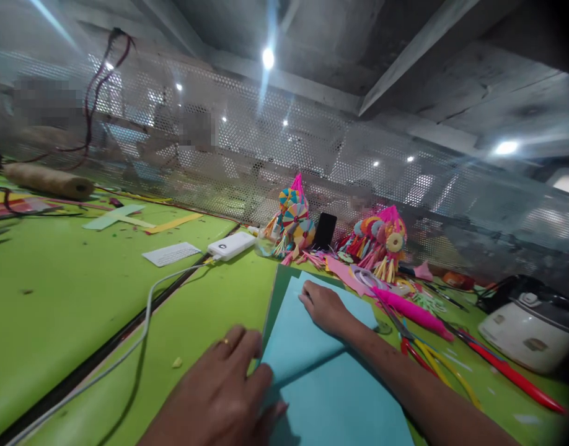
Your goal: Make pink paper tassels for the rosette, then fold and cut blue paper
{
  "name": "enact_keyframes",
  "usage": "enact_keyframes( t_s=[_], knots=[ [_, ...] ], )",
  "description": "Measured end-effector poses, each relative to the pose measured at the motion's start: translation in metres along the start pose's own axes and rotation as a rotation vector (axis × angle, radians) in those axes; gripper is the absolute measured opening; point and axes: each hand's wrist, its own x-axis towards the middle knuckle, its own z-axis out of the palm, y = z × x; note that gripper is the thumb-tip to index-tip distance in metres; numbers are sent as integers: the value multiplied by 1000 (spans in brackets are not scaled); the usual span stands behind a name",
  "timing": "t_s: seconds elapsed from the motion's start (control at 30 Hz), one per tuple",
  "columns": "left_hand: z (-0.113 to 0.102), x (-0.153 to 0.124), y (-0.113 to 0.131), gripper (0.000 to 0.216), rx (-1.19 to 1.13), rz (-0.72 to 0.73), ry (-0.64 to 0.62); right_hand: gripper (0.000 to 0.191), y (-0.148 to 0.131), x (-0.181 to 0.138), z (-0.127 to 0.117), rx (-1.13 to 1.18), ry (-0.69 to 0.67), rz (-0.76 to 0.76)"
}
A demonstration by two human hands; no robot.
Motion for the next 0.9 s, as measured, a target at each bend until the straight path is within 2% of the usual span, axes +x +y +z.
enact_keyframes(
  t_s=[0.07, 0.13, 0.2, 0.3, 0.4, 0.47, 0.73, 0.9],
  knots=[
    [-14, 21, 4, 14, -39, -38, -64, 13, 0, 0, -1, -9, -10, 4],
    [-17, 42, 1, 21, -93, -27, -176, 14, -1, 0, -2, -24, -18, 6],
    [-9, 59, -7, 22, -146, 38, -247, 15, -2, 0, -3, -38, -19, 3],
    [17, 72, -23, 22, -210, 89, -280, 14, -2, -1, -4, -48, -19, -8],
    [40, 73, -31, 19, -227, 141, -279, 14, -2, -2, -4, -52, -21, -22],
    [46, 70, -31, 17, -211, 146, -280, 15, -2, -2, -4, -58, -22, -23],
    [41, 64, -26, 18, -241, 95, -316, 14, -2, 0, -3, -69, -22, -12],
    [37, 62, -27, 14, -242, 179, -318, 15, -3, 0, -4, -63, -31, -11]
  ],
)
